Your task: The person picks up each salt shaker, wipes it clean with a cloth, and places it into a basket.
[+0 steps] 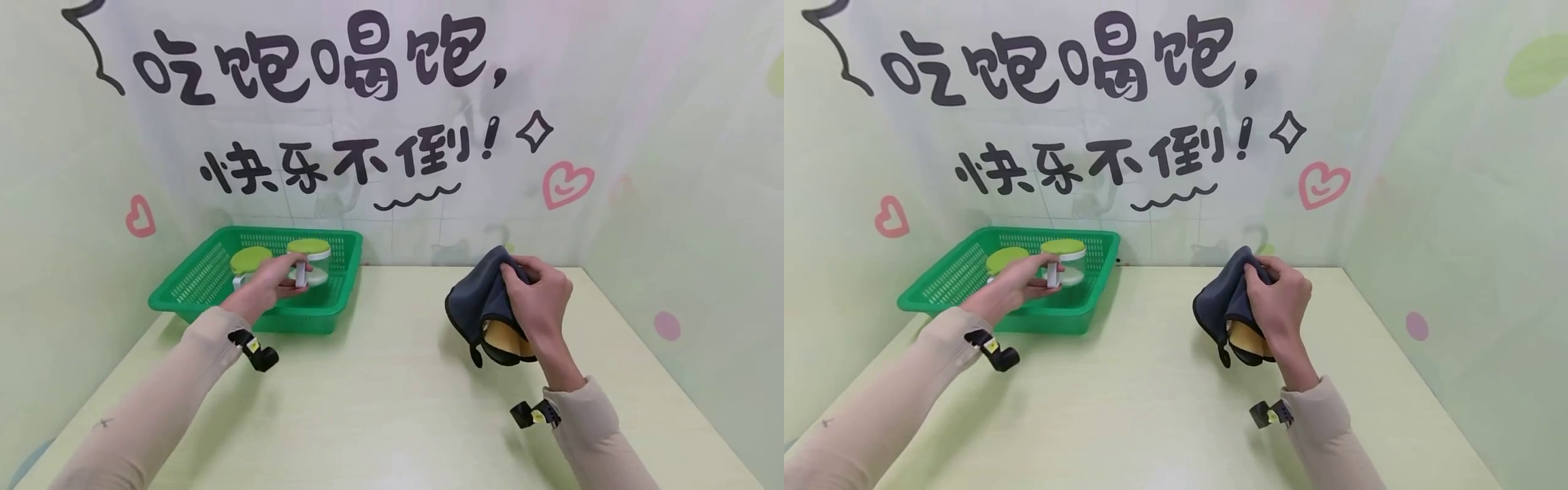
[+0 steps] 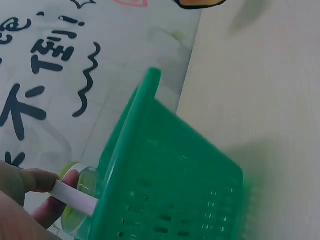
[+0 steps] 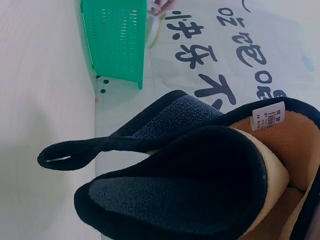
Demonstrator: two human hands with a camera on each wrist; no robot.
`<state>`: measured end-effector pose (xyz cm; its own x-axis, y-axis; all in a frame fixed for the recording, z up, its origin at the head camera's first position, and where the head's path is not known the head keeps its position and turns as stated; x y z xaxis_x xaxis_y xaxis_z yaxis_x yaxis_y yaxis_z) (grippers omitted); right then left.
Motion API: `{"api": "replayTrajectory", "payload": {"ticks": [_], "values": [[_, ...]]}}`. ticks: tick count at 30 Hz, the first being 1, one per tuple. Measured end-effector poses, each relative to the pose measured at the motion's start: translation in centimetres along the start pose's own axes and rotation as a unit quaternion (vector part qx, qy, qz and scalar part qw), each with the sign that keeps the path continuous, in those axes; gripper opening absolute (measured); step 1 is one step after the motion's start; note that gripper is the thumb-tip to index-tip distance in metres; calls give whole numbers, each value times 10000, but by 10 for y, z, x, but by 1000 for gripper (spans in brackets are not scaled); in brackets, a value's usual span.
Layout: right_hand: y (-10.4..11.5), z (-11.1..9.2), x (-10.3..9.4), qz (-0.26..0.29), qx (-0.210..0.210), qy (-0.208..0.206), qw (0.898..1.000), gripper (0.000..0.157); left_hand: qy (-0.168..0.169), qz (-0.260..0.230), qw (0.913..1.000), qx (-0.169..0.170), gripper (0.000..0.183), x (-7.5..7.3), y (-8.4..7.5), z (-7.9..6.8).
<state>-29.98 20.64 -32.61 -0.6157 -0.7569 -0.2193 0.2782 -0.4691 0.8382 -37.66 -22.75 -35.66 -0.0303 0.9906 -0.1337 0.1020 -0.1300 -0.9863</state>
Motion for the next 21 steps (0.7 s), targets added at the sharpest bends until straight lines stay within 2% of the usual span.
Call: {"api": "replayTrajectory", "payload": {"ticks": [3, 8, 15, 18, 19, 21], "values": [[-2, 0, 1, -17, 45, 39, 10000, 13, 0, 99, 9998, -173, 51, -7, 8, 12], [-3, -1, 2, -123, 170, 94, 9997, 13, -21, 246, 9992, -327, 50, -9, 16, 27], [-2, 0, 1, 180, 774, 670, 9946, 19, 405, 620, 9961, -475, 43, -13, 27, 36], [-1, 1, 0, 646, 1214, 1081, 9846, 25, 487, 968, 9933, -406, 42, -17, 30, 39], [-1, 1, 0, 859, 1397, 1235, 9787, 26, 504, 1073, 9922, -389, 42, -18, 32, 39], [-2, 1, 1, 1371, 1847, 1613, 9597, 25, 519, 1241, 9902, -373, 42, -21, 33, 40]]}}
Point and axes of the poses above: each hand's wrist, its own z-axis towards the middle knuckle, its own x-axis out of the palm, y = z × x, the point moved 4 cm from there along z, towards the middle knuckle, and after that the axes turned 13 degrees about x, right-handed, at the moved point
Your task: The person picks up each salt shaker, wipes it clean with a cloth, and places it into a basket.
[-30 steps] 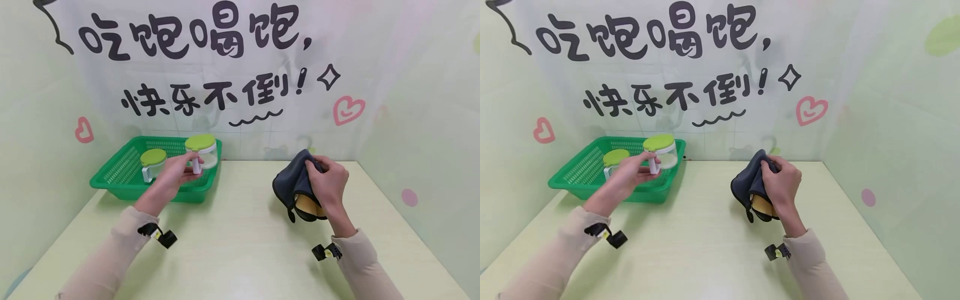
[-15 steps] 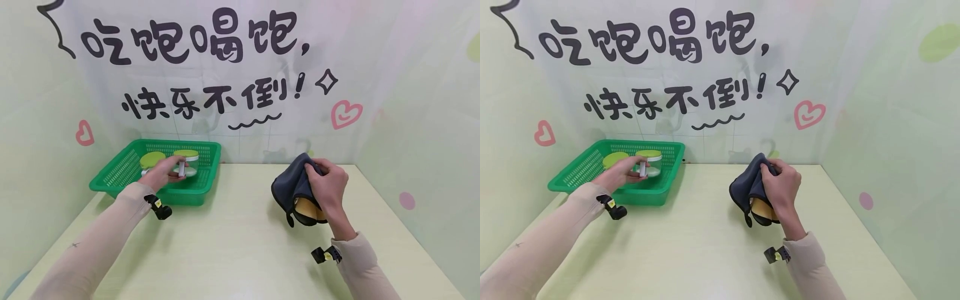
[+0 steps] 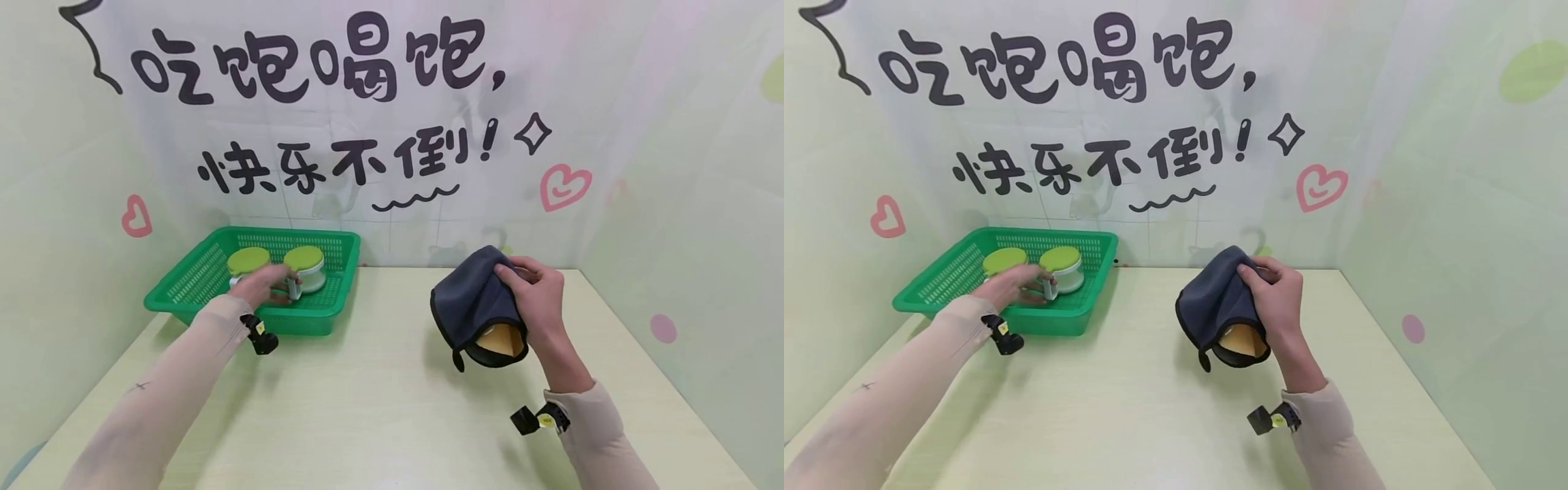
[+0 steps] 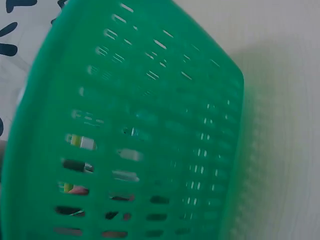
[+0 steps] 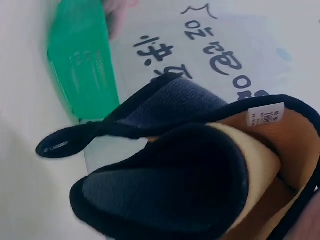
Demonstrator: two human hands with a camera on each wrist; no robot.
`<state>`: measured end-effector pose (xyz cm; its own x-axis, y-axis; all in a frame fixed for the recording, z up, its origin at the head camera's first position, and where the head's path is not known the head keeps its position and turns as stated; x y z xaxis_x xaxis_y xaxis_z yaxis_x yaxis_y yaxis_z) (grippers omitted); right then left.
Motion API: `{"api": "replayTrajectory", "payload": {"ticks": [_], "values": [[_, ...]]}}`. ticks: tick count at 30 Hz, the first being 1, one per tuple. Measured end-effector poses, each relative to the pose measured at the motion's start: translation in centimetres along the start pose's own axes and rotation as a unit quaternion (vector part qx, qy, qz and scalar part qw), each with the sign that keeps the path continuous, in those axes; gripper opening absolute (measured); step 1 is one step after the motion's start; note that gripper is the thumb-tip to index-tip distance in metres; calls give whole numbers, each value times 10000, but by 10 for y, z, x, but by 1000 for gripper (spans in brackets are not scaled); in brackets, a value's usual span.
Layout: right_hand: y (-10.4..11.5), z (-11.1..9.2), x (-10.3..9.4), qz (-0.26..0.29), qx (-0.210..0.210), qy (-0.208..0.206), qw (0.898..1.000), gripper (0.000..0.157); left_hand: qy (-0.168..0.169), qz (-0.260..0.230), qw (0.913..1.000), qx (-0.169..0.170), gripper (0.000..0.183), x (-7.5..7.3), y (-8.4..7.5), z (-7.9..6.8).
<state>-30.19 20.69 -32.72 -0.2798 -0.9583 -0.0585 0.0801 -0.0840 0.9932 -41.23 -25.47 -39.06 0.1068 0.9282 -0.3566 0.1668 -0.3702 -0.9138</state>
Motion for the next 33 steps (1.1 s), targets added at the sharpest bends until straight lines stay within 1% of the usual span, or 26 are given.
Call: {"api": "replayTrajectory", "payload": {"ticks": [2, 3, 5, 6, 7, 9, 10, 12, 14, 16, 17, 18, 19, 20, 21, 23, 24, 25, 27, 28, 30, 31, 33], "values": [[-4, 3, 1, 583, 502, 428, 9961, 19, -10, 82, 10000, 2, 41, -2, 2, -1], [-8, 6, 1, 875, 785, 635, 9910, 15, -23, 106, 9999, 11, 41, -3, 3, -1], [-17, 14, 1, 1472, 1344, 1036, 9744, 9, -58, 153, 9998, 74, 42, -5, 2, -3], [-24, 19, 1, 1727, 1590, 1169, 9650, 8, -78, 175, 9998, 115, 42, -5, 2, -3], [-30, 23, 1, 1858, 1829, 1280, 9569, 11, -101, 187, 9997, 157, 42, -6, 2, -3], [-46, 33, -2, 1931, 2261, 1427, 9441, 25, -140, 220, 9994, 210, 43, -6, 1, -3], [-54, 37, -3, 1848, 2438, 1449, 9410, 34, -159, 238, 9994, 204, 43, -6, 1, -3], [-70, 45, -7, 1496, 2740, 1395, 9397, 49, -185, 231, 9994, 156, 44, -6, 2, -2], [-86, 51, -12, 1059, 2939, 1228, 9420, 59, -186, 271, 9994, 114, 45, -6, 3, 0], [-97, 56, -20, 443, 2934, 1020, 9495, 60, -195, 336, 9992, 92, 46, -7, 3, 1], [-100, 58, -24, 60, 2832, 936, 9545, 58, -185, 407, 9989, 110, 47, -8, 3, 1], [-102, 60, -28, -446, 2672, 860, 9588, 54, -183, 490, 9986, 122, 48, -9, 3, 1], [-103, 61, -33, -986, 2479, 816, 9603, 52, -164, 590, 9980, 140, 49, -9, 2, 1], [-104, 62, -37, -1520, 2292, 824, 9579, 49, -167, 695, 9973, 139, 50, -10, 2, 0], [-104, 63, -41, -1999, 2124, 866, 9526, 46, -146, 792, 9966, 161, 52, -11, 2, -2], [-105, 64, -50, -2726, 1882, 1047, 9377, 40, -137, 1043, 9942, 214, 56, -12, 0, -6], [-106, 64, -54, -2968, 1835, 1162, 9299, 38, -141, 1205, 9923, 248, 59, -12, -1, -9], [-108, 65, -58, -3082, 1867, 1281, 9240, 36, -146, 1389, 9898, 281, 58, -13, -3, -12], [-110, 66, -67, -3191, 1941, 1467, 9160, 35, -186, 1790, 9828, 412, 50, -14, -7, -18], [-110, 66, -70, -3235, 1950, 1512, 9135, 36, -220, 2005, 9783, 479, 43, -15, -9, -21], [-106, 66, -76, -3307, 1901, 1477, 9125, 40, -314, 2380, 9688, 617, 33, -16, -12, -26], [-102, 64, -78, -3415, 1817, 1427, 9110, 42, -382, 2514, 9645, 711, 33, -16, -14, -28], [-91, 62, -77, -3620, 1482, 1363, 9102, 47, -587, 2888, 9504, 994, 37, -18, -17, -32]]}}
Point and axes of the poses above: each hand's wrist, its own z-axis towards the middle knuckle, its own x-axis out of the palm, y = z × x, the point moved 4 cm from there along z, towards the middle knuckle, and after that the axes turned 13 degrees about x, right-handed, at the moved point
